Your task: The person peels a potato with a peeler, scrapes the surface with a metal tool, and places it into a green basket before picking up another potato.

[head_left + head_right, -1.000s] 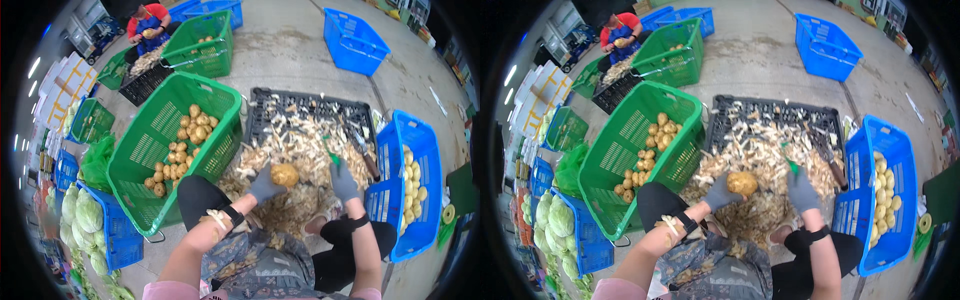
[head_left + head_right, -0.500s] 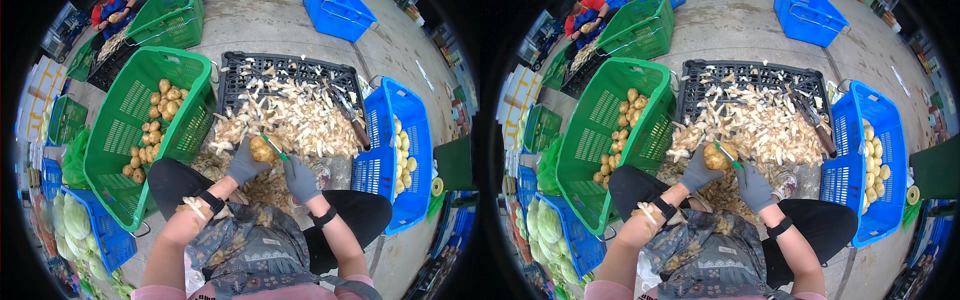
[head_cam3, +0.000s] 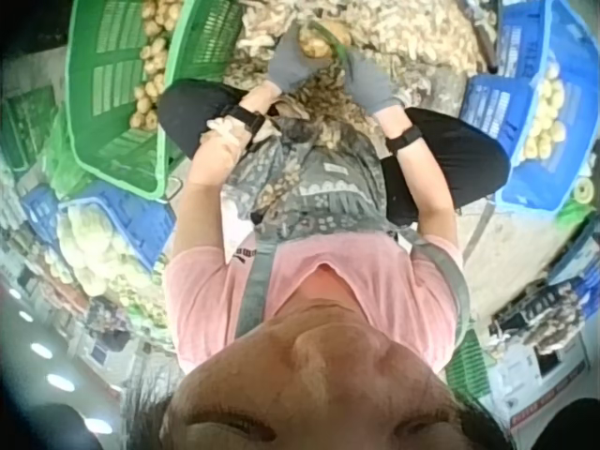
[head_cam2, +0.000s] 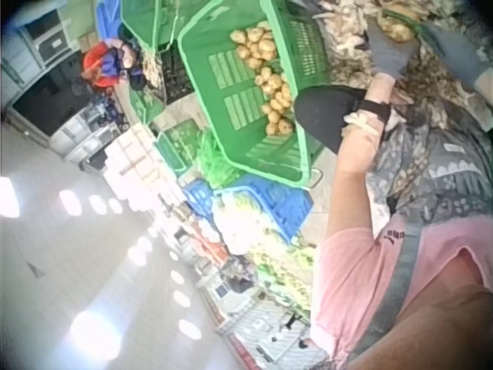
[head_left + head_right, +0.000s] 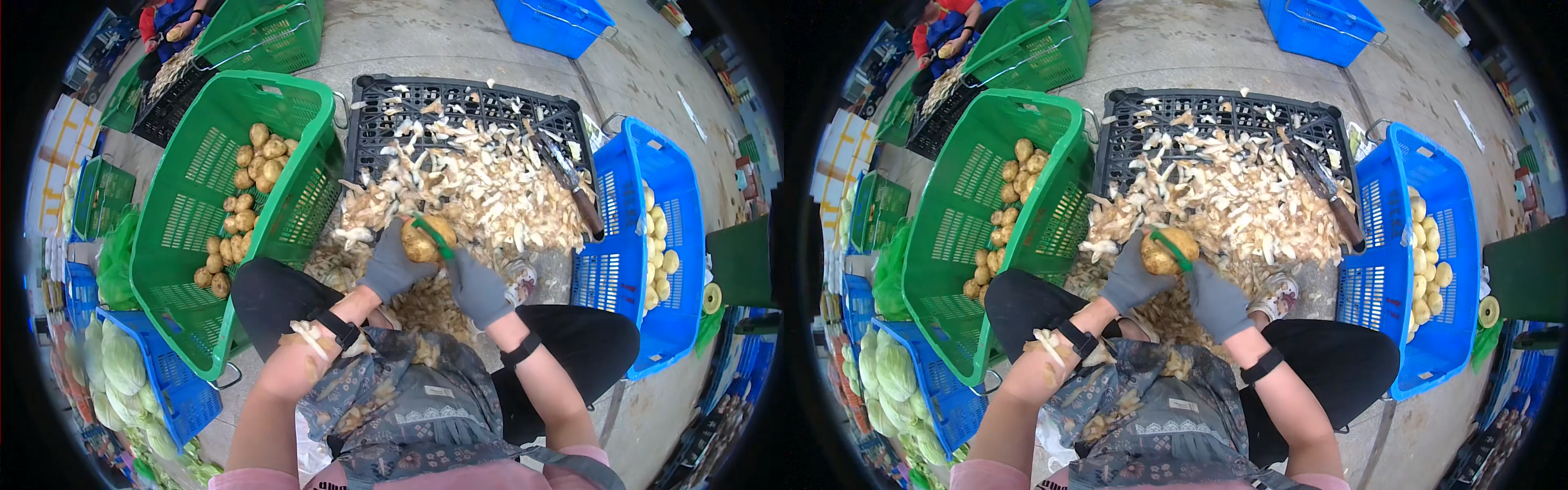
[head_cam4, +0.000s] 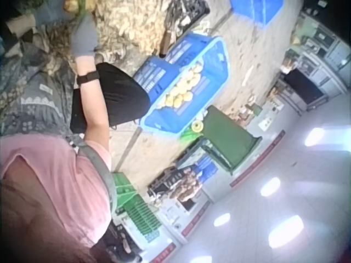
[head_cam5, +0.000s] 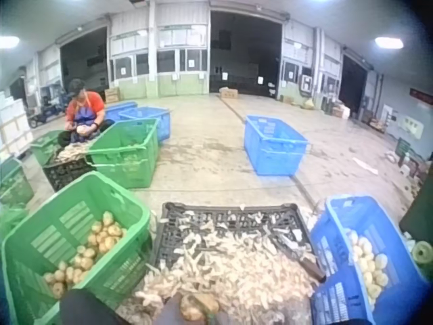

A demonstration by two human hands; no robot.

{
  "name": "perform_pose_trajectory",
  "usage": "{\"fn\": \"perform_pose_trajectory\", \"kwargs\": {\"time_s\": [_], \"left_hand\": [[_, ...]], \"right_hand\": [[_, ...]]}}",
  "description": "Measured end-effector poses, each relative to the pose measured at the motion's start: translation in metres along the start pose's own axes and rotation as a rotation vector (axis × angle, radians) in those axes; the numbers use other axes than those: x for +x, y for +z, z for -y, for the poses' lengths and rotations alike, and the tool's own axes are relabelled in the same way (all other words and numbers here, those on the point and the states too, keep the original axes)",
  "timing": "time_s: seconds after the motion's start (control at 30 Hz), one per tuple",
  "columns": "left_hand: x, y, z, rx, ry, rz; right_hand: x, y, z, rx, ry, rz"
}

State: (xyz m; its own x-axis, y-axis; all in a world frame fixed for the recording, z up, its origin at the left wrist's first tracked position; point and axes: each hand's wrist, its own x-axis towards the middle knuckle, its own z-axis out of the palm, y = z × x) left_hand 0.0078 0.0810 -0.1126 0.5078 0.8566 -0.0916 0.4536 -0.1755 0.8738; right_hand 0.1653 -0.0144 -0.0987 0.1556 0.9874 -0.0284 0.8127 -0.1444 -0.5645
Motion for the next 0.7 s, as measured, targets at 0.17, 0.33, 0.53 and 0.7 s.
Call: {"fn": "perform_pose_trajectory", "kwargs": {"time_s": [0.17,0.33,0.53,0.7], "left_hand": [[0.006,0.005,0.003,-0.248,-0.006,0.028],[0.004,0.005,0.005,-0.216,0.069,0.025],[0.007,0.004,0.012,0.024,0.112,-0.081],[0.008,-0.005,-0.004,0.144,0.132,0.027]], "right_hand": [[0.008,0.002,-0.024,-0.095,0.209,0.129],[-0.012,0.019,-0.005,0.056,0.033,-0.021],[-0.004,0.003,-0.009,0.066,0.189,-0.018],[-0.01,0.017,0.007,0.081,-0.037,-0.118]]}}
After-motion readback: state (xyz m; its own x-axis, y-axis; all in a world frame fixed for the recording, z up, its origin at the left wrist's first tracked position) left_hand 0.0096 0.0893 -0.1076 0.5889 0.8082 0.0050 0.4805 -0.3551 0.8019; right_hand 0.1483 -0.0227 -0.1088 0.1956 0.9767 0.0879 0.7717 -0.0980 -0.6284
